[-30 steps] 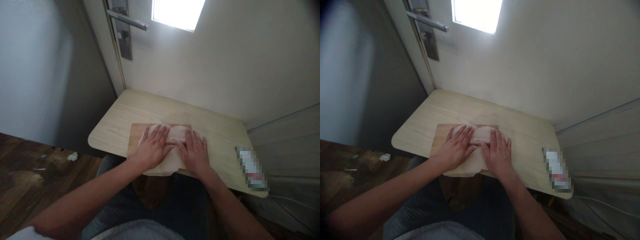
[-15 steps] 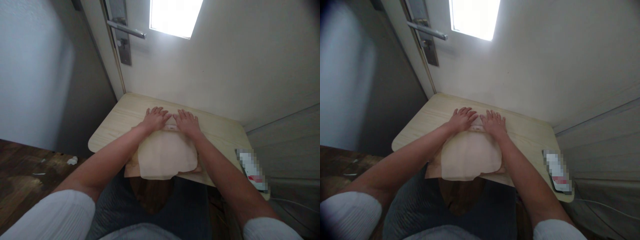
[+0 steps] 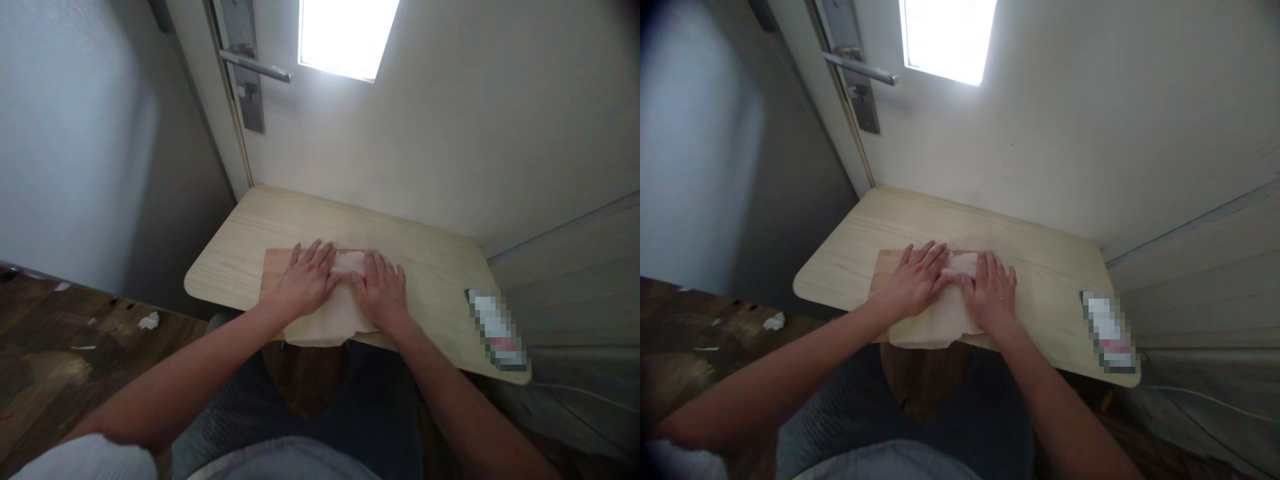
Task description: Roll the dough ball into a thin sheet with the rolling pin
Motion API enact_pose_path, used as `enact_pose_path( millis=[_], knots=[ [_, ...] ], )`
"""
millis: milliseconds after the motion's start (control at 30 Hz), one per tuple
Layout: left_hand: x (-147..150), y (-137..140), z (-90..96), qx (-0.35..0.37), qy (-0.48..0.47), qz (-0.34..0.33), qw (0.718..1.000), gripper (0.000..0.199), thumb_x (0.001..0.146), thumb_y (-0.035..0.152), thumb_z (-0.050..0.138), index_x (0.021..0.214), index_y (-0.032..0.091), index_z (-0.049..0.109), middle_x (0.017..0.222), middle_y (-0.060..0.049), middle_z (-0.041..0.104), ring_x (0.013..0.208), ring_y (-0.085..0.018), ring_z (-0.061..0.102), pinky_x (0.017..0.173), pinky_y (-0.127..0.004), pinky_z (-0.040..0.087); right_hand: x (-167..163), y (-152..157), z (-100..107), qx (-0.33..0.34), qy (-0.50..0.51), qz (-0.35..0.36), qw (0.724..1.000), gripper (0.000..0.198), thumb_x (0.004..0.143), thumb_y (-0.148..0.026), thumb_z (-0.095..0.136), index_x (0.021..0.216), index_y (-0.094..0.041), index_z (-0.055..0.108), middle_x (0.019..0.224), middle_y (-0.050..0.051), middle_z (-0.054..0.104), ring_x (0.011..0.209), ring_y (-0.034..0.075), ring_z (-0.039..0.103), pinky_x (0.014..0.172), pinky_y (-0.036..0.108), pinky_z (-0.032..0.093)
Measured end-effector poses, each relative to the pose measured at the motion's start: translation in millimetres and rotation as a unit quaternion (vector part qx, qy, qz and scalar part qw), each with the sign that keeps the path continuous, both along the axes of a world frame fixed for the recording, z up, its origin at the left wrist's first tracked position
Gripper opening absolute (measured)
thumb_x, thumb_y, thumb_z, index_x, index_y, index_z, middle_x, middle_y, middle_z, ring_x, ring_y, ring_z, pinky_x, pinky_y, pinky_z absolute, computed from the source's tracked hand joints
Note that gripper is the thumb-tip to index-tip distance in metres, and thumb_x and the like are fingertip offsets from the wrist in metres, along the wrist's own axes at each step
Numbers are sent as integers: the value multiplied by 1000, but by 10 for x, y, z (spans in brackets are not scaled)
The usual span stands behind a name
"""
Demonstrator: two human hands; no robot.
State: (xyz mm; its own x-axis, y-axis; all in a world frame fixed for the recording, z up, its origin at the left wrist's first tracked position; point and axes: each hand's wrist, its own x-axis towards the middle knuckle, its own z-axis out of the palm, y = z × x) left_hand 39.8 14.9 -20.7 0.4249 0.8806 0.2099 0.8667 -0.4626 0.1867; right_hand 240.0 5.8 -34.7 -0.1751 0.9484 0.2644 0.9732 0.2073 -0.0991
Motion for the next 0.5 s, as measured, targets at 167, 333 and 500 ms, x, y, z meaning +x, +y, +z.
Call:
enact_pose_path(
  millis=[167,333,500],
  knots=[
    [-35,-496,-12,2,-6,-17,1000,64,105,54,22,156,18,33,163,-9,36,153,-25,25,125,-54,16,48,-556,-38,32,11,32,999,68,104,-47,35,159,-9,24,160,21,35,150,34,29,120,61,17],
    [-55,-787,-49,0,-3,-38,999,65,104,54,26,158,16,29,166,-10,29,154,-26,22,124,-53,18,113,-865,-25,25,6,57,998,68,104,-44,36,162,-13,16,162,19,33,153,31,24,122,58,17],
    [-13,-529,-51,5,1,-13,1000,66,105,55,22,157,17,30,164,-10,33,154,-25,24,124,-54,17,162,-533,-9,8,-3,55,998,64,105,-46,31,159,-12,26,162,17,34,152,30,26,122,57,19]
  ],
)
